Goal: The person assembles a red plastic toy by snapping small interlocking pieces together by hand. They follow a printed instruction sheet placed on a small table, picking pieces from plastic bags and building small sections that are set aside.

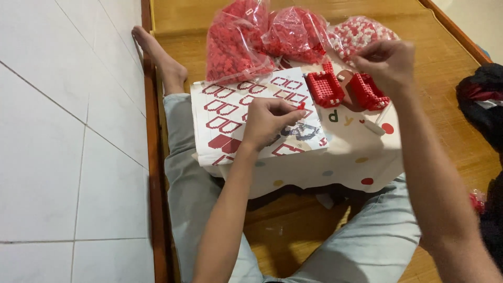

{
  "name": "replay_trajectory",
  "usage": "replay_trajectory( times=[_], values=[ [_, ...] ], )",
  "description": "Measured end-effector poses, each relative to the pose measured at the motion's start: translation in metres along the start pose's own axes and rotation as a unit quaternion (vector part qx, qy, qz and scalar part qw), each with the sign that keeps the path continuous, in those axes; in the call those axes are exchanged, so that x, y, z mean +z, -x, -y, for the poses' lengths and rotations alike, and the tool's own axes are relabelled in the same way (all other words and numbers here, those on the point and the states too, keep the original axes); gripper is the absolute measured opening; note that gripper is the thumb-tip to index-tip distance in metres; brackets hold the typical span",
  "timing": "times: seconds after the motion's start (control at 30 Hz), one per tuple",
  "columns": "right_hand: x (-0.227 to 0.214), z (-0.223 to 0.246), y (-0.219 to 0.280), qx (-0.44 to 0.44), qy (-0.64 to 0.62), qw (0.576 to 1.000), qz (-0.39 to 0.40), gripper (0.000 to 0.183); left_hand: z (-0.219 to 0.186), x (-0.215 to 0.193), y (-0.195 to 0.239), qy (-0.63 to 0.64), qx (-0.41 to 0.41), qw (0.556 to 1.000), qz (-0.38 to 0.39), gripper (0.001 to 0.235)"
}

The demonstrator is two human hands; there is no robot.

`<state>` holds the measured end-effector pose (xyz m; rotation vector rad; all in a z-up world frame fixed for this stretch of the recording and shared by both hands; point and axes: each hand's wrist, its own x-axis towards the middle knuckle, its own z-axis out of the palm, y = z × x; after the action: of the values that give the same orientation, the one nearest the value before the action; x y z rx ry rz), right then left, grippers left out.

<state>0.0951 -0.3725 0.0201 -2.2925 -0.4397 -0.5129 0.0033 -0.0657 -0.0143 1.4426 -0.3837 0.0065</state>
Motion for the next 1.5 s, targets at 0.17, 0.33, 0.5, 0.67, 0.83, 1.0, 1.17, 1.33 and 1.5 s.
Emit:
replay_trajectory(
  times=[0.17, 0.33, 0.5, 0.67, 0.83, 1.0, 1.17, 1.33, 1.5],
  values=[
    [0.042, 0.067, 0.042, 0.004, -0.318, 0.948, -0.027, 0.025, 0.009, 0.0, -0.004, 0.151, -0.028, 0.987, -0.044, 0.022],
    [0.073, 0.093, 0.063, 0.011, -0.369, 0.929, -0.027, 0.028, -0.012, 0.001, -0.002, 0.072, -0.058, 0.995, -0.035, 0.031],
    [0.08, 0.102, 0.075, 0.039, -0.328, 0.944, -0.015, 0.022, -0.01, 0.002, -0.002, 0.038, -0.067, 0.997, -0.023, 0.026],
    [0.083, 0.095, 0.081, -0.032, -0.304, 0.952, 0.009, 0.013, 0.001, 0.001, -0.005, 0.033, -0.013, 0.999, 0.002, 0.023],
    [0.083, 0.098, 0.081, 0.02, -0.314, 0.949, 0.004, 0.017, 0.001, 0.001, -0.003, 0.003, -0.017, 1.0, -0.003, 0.025],
    [0.08, 0.104, 0.081, 0.034, -0.309, 0.951, 0.002, 0.016, -0.002, 0.003, -0.001, 0.003, -0.008, 1.0, 0.009, 0.024],
    [0.082, 0.097, 0.081, 0.06, -0.319, 0.946, 0.02, 0.011, -0.001, 0.002, -0.002, -0.024, -0.007, 1.0, -0.007, 0.023],
    [0.088, 0.103, 0.08, 0.028, -0.189, 0.98, -0.048, 0.008, -0.003, 0.004, -0.002, -0.011, -0.036, 0.994, -0.098, 0.024],
    [0.098, 0.097, 0.079, -0.085, 0.004, 0.995, -0.043, 0.014, 0.001, 0.004, -0.004, -0.002, -0.03, 0.988, -0.15, 0.025]
  ],
)
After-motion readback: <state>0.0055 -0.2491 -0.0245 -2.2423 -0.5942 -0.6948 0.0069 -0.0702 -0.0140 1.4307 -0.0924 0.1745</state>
